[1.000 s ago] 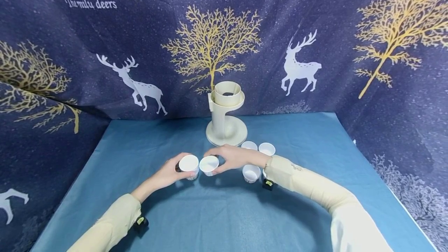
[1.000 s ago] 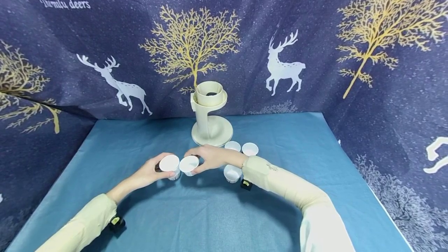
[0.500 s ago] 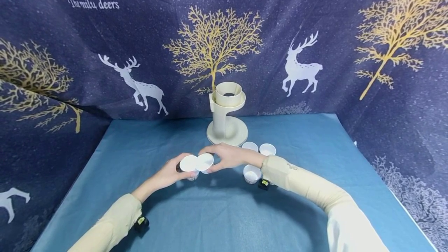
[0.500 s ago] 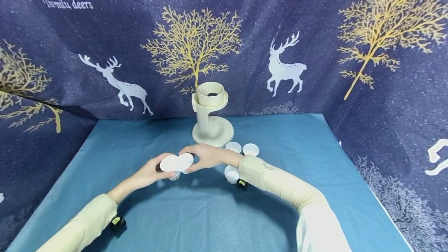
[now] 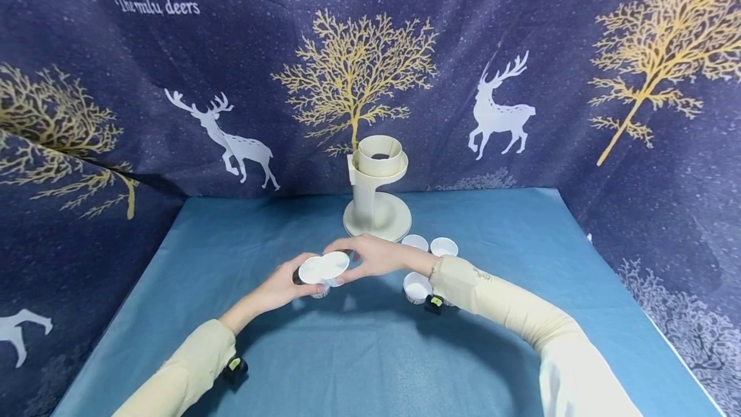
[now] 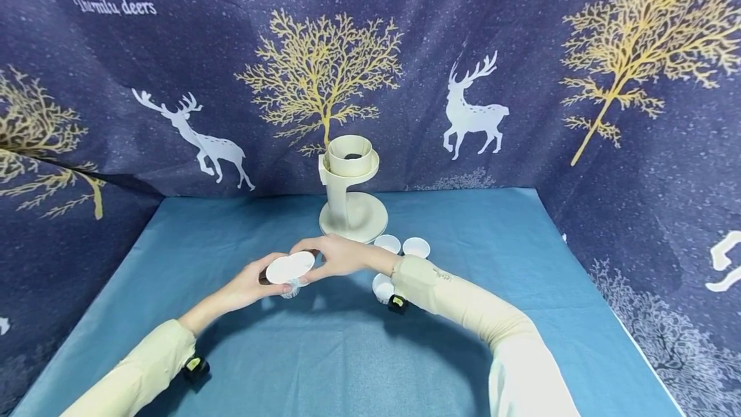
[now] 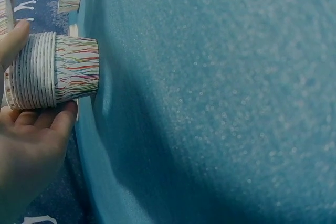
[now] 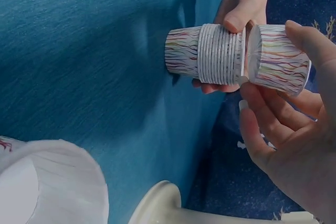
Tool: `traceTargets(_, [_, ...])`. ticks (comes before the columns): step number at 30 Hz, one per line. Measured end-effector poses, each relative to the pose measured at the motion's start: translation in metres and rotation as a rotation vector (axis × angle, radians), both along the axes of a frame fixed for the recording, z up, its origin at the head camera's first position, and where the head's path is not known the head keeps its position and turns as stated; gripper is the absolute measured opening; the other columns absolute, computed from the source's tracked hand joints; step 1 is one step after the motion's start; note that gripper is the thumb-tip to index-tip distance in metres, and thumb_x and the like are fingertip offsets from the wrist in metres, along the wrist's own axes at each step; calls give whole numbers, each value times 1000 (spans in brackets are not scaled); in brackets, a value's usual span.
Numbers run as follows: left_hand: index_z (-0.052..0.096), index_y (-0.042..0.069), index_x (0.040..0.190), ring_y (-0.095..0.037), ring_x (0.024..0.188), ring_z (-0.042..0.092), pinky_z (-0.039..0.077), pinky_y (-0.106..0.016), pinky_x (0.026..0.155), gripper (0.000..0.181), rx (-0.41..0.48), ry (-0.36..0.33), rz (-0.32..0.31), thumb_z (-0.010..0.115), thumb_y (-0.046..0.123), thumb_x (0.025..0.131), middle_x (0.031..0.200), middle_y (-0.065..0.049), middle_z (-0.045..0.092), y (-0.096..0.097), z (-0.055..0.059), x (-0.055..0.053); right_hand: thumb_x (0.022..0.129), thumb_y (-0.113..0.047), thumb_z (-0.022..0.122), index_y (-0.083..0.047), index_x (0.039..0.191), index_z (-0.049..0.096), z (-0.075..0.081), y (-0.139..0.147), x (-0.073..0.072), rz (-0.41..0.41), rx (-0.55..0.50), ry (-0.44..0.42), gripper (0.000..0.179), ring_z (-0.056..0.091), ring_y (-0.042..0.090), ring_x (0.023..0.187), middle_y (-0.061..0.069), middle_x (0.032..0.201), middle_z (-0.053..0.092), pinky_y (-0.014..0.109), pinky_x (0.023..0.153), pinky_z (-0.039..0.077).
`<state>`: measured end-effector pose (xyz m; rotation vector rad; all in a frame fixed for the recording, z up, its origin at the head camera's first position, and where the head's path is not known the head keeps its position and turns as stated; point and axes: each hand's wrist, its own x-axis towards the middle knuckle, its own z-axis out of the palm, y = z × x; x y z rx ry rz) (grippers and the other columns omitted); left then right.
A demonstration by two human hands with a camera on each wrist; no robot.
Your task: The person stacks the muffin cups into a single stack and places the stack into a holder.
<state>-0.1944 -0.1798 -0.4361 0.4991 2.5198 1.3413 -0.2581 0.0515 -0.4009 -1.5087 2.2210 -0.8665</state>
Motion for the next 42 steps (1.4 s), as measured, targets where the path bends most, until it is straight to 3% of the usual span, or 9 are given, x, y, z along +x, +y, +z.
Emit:
traceTargets(6, [43,10,131,-21,97,56,48,-29,74,62,29,-1,-12,72,26,79,119,-13,55,-1,-5,-1,83,-39,65,-17,125,51,1,-8,1,-5,13,50,49,55,9,95,-6,119,58,33,78,48])
traceTargets(12, [42,17,132,-21,101,55,49,-28,74,64,45,-12,-11,72,31,77,122,-10,53,-7,-25,-12,84,-37,64,-15,124,51,2,-16,0,6,26,113,48,54,14,88,-3,116,60,29,73,46])
traceTargets(15, [40,16,133,-23,104,56,50,-28,74,67,62,-19,-19,72,33,77,124,-10,52,-8,-28,-13,85,-37,64,-14,124,51,2,-21,0,1,35,139,47,54,14,87,-3,114,60,23,72,44])
traceTargets(22, [40,13,132,-24,103,58,50,-27,74,65,91,-9,-37,72,32,78,122,-12,53,-9,-30,-13,86,-34,62,-13,122,52,0,-31,2,-33,56,159,43,56,4,88,-4,111,61,26,79,49])
traceTargets(28, [39,13,133,-24,101,58,51,-27,73,65,102,-11,-50,71,31,79,121,-13,53,-9,-32,-14,86,-33,63,-14,119,54,-4,-35,2,-75,61,232,39,56,4,80,-5,104,62,14,71,43])
traceTargets(32, [39,13,132,-23,100,58,51,-27,73,65,96,-3,-40,72,30,78,120,-12,53,-9,-33,-14,85,-36,63,-15,117,55,-6,-38,3,-100,55,290,40,53,3,79,-5,103,61,13,70,41])
traceTargets(42, [39,17,132,-17,92,61,51,-28,69,65,88,5,-45,73,31,77,116,-11,55,-9,-32,-14,81,-42,66,-17,121,55,-11,-41,6,-139,93,345,48,55,7,96,-1,112,60,18,79,45])
